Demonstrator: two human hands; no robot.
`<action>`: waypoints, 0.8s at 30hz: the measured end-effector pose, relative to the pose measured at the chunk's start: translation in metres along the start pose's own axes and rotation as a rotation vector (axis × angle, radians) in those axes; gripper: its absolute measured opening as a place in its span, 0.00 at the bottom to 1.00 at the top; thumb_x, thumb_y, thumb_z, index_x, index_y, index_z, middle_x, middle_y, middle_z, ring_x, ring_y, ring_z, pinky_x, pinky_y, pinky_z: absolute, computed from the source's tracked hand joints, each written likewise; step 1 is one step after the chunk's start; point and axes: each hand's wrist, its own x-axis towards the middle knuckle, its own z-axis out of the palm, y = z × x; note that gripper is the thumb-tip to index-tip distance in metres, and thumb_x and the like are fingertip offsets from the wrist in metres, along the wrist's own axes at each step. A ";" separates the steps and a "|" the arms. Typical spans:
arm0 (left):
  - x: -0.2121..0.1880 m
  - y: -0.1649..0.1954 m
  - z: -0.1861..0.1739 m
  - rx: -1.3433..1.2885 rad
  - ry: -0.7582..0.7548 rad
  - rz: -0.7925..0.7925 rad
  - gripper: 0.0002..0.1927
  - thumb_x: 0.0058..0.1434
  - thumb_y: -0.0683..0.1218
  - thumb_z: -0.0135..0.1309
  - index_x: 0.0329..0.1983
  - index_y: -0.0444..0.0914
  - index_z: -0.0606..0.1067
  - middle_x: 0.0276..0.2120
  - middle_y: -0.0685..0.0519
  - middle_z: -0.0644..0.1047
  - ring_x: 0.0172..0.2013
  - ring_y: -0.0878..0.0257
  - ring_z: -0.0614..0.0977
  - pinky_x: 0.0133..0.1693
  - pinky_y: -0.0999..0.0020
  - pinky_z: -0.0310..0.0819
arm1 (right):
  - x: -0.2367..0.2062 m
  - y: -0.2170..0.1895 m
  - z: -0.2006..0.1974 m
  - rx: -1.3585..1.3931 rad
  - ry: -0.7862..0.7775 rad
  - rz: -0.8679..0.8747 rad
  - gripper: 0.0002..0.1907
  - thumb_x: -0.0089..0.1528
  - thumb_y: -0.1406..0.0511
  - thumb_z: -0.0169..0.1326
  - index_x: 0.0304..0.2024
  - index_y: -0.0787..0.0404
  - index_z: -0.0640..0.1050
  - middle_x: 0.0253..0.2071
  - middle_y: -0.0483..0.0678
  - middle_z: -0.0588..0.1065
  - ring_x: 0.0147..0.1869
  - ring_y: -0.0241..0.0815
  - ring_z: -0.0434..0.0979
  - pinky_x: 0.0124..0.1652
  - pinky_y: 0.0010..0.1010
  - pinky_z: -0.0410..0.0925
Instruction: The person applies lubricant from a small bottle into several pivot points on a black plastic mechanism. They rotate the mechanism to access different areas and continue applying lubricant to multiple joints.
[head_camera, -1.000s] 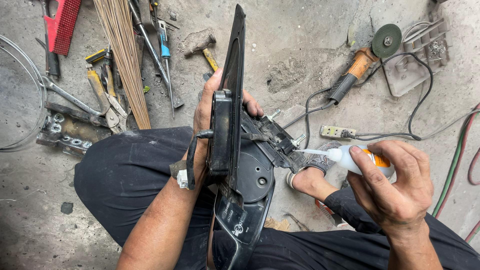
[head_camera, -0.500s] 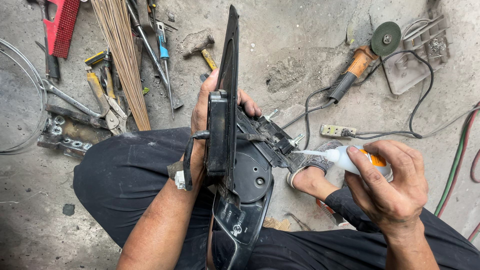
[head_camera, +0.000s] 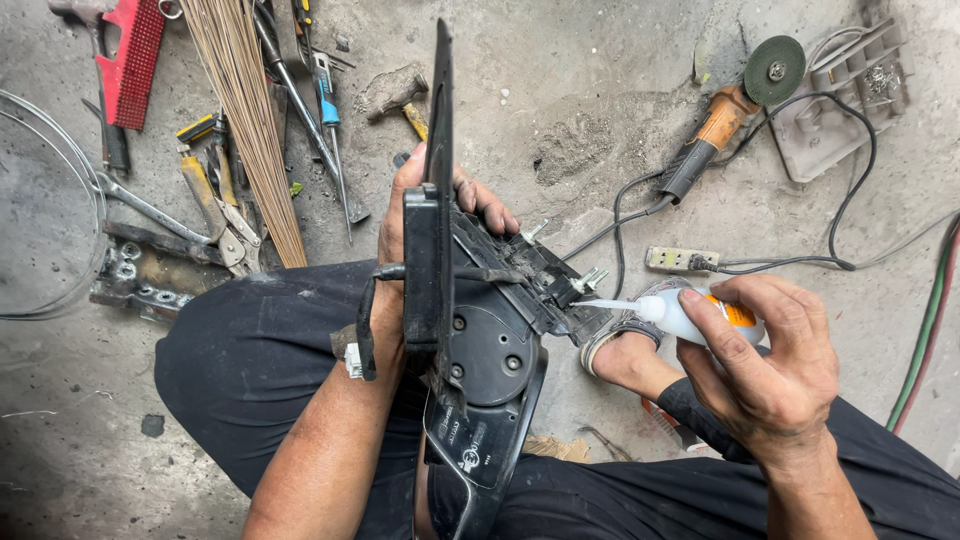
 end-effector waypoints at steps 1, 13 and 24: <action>0.002 -0.002 -0.001 0.000 -0.023 0.011 0.31 0.74 0.64 0.32 0.31 0.36 0.70 0.30 0.37 0.77 0.39 0.42 0.82 0.50 0.42 0.77 | 0.000 0.002 0.002 0.003 0.008 -0.001 0.23 0.49 0.76 0.65 0.48 0.62 0.82 0.45 0.54 0.75 0.51 0.53 0.77 0.50 0.40 0.72; 0.015 -0.014 -0.027 -0.217 -0.252 -0.027 0.33 0.77 0.62 0.29 0.34 0.34 0.75 0.34 0.34 0.78 0.45 0.35 0.79 0.58 0.36 0.71 | 0.004 -0.001 0.002 0.062 0.011 -0.004 0.23 0.45 0.73 0.67 0.45 0.64 0.82 0.42 0.55 0.75 0.48 0.55 0.77 0.48 0.44 0.72; 0.017 -0.017 -0.033 -0.202 -0.261 -0.052 0.35 0.76 0.65 0.29 0.34 0.33 0.75 0.34 0.33 0.78 0.47 0.34 0.80 0.55 0.36 0.73 | -0.005 0.005 0.008 0.081 0.038 0.034 0.23 0.46 0.72 0.67 0.45 0.64 0.82 0.43 0.54 0.75 0.49 0.54 0.77 0.48 0.43 0.72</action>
